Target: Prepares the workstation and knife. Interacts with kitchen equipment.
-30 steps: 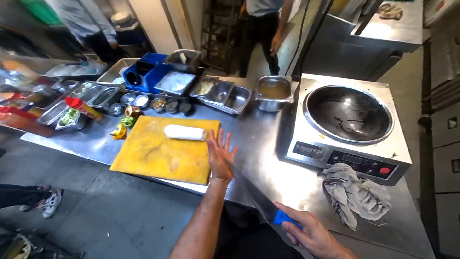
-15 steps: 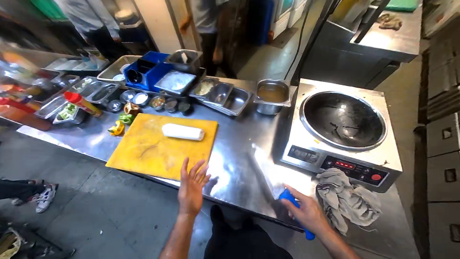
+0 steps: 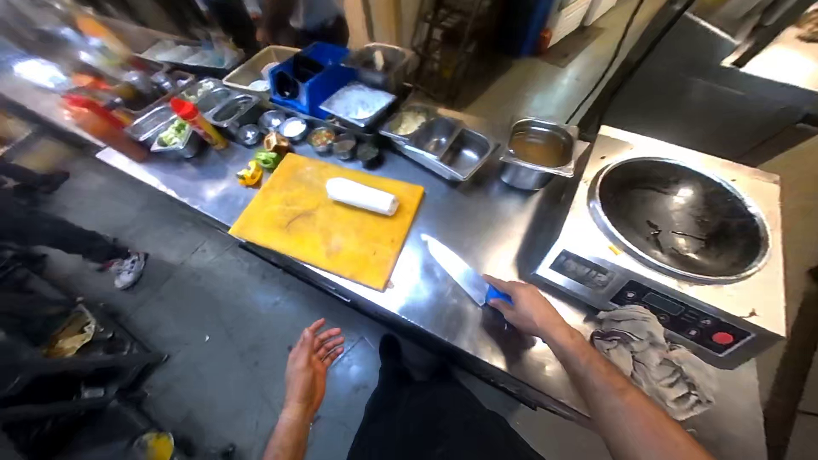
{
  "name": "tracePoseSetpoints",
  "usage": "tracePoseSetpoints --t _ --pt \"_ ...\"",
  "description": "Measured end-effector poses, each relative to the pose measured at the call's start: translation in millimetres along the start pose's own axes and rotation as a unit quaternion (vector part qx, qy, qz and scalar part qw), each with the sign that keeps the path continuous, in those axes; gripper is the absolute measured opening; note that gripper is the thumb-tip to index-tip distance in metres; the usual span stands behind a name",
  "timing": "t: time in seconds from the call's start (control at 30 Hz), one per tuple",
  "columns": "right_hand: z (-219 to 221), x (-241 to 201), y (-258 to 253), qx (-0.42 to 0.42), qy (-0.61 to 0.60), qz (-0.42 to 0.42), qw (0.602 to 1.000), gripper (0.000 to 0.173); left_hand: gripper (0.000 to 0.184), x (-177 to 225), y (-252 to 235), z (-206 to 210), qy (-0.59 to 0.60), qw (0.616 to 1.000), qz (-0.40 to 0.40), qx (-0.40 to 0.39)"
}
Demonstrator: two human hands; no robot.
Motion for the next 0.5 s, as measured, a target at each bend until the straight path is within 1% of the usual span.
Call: tracePoseSetpoints --t 0.13,0.2,0.27,0.33,0.4,0.43,0.5 --pt "18.2 -19.0 8.7 -0.076 0.039 -0.04 0.996 0.051 0.058 -19.5 -1.1 8.0 0.028 0.993 -0.111 0.041" --pt "28.1 -27.4 13.6 -0.1 0.046 -0.049 0.993 0.051 0.06 -30.3 -7.8 18.3 0.059 0.984 -0.164 0.03" --pt "35.0 -32.2 18.3 -0.104 0.05 -0.067 0.991 0.051 0.065 -35.6 -18.7 33.8 0.085 0.974 -0.21 0.008" --pt "39.5 -36.9 23.7 -0.103 0.057 -0.082 0.99 0.051 0.069 -33.7 -32.2 50.2 0.106 0.964 -0.245 -0.02" --pt "42.9 -45.5 34.2 -0.118 0.074 -0.094 0.986 0.05 0.072 -36.0 -46.6 59.6 0.125 0.955 -0.265 -0.042" --pt "44.3 -50.2 39.9 -0.129 0.09 -0.103 0.982 0.05 0.069 -37.9 -53.0 62.3 0.133 0.953 -0.269 -0.045" --pt "49.4 -56.5 51.1 -0.13 0.114 -0.117 0.978 0.049 0.055 -39.5 -61.2 66.4 0.143 0.951 -0.273 -0.036"
Point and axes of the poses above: each hand's wrist, its own y-axis away from the middle knuckle, its own z-axis out of the palm, x = y × z, the point moved 2 cm from there along -y, towards the middle knuckle, and after that the axes turned 9 degrees about -x, right-handed, at the moved point
